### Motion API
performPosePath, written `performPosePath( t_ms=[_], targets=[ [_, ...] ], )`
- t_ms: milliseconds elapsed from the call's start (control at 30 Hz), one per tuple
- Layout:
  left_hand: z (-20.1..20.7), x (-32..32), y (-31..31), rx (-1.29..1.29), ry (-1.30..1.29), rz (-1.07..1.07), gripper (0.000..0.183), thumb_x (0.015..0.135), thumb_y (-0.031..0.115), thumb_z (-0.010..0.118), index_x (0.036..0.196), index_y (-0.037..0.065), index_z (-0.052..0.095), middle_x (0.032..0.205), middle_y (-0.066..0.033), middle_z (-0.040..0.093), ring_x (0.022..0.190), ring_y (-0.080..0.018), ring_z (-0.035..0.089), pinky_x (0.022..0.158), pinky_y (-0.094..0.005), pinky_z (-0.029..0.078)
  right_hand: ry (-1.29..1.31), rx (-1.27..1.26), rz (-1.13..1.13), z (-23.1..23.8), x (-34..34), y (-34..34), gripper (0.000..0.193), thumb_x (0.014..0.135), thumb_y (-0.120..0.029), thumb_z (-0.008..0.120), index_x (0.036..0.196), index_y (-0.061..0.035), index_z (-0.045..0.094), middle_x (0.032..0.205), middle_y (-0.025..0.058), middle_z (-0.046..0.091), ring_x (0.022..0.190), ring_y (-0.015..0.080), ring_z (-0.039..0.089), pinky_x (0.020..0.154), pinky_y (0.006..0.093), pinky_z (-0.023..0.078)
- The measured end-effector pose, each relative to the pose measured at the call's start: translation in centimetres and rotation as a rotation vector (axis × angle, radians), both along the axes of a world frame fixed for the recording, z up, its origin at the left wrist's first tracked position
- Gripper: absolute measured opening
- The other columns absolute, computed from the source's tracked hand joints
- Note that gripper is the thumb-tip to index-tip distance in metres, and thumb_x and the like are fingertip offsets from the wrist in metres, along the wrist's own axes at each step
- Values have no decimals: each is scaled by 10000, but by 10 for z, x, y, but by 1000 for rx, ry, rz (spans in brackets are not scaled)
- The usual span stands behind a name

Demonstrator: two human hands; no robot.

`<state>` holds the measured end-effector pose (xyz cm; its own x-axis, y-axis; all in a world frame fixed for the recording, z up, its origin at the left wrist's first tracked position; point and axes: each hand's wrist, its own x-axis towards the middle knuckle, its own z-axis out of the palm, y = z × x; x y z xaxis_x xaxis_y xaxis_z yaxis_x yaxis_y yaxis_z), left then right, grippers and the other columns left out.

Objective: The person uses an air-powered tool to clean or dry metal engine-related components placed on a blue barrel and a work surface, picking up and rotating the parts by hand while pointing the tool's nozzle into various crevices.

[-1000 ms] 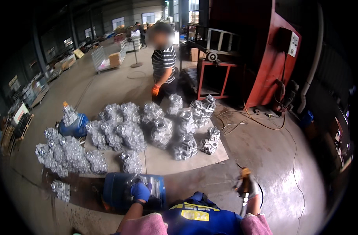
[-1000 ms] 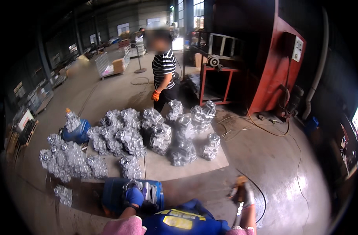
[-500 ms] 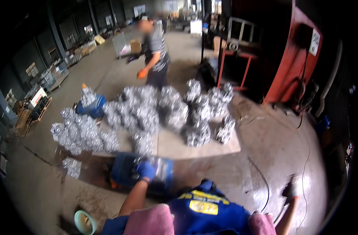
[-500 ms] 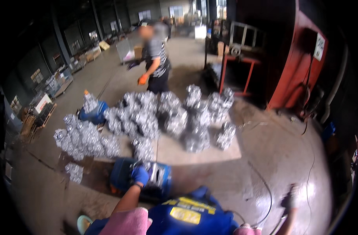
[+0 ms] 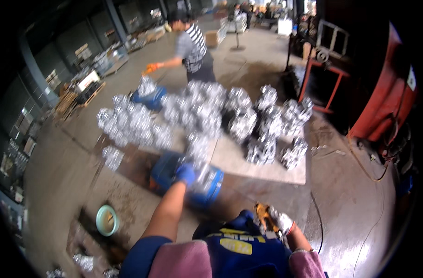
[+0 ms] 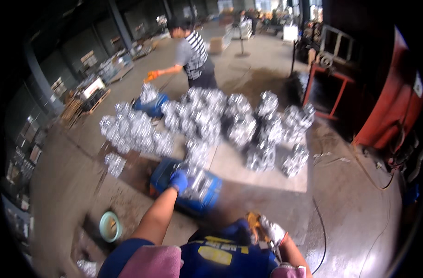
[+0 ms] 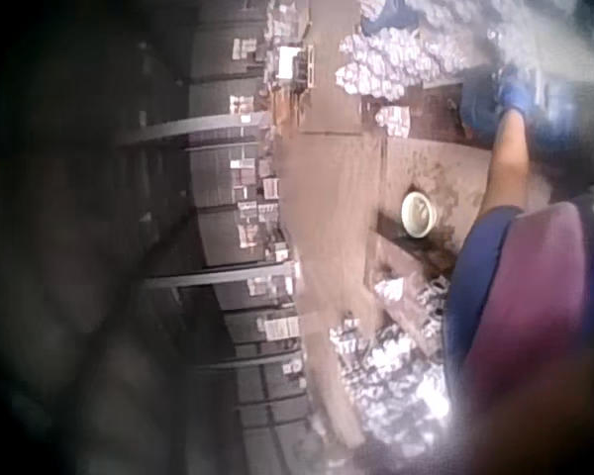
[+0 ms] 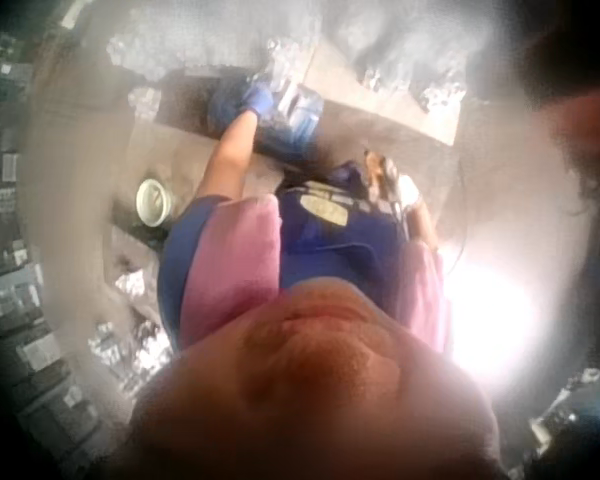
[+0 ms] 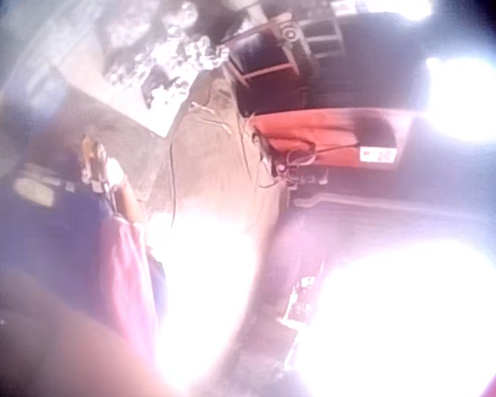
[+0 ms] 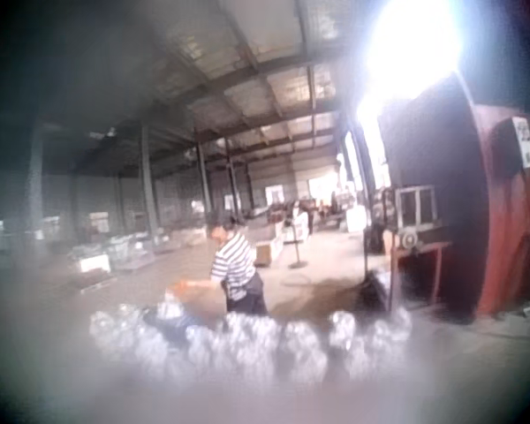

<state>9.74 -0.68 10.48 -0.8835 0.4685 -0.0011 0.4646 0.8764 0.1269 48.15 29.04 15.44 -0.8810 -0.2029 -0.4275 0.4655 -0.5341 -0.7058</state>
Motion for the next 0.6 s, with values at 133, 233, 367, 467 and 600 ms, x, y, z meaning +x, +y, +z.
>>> performPosePath(
  t_ms=[133,233,367,467,600],
  targets=[
    [-21,-37,7,-674,160,-213,258,871,199,529,1012,113,727,1053,-125,697,954,-320,669,750,-521,526,54,358,-110,3,-16,-9,601,961,-562,445,1274,-58,547,1024,57,649,811,151,602,669,300,500],
    [-29,-44,10,-180,-171,0,318,846,328,603,983,58,702,1091,-197,668,995,-338,653,813,-492,521,-26,571,-157,-3,-31,-2,683,954,-627,377,1185,-17,579,875,79,651,651,146,586,571,289,486],
    [-12,-17,8,-184,-53,55,668,884,563,551,1231,-7,579,1173,-275,613,1110,-429,579,967,-449,447,-159,49,-131,-12,-5,-2,495,990,-451,477,1066,21,608,740,74,645,618,154,632,551,276,514],
    [6,-2,21,-207,-60,49,687,904,576,500,1240,-20,570,1212,-286,586,1143,-434,555,984,-445,436,-139,-3,-175,-55,9,-6,375,970,-327,555,1080,27,609,779,96,655,654,183,651,560,315,544],
    [6,-4,22,-164,-48,12,727,907,616,457,1263,-9,562,1247,-286,567,1184,-426,530,1003,-439,419,-215,-34,-140,-116,-3,-7,352,961,-301,584,1010,46,617,734,132,631,634,227,647,537,369,545]
  ],
)
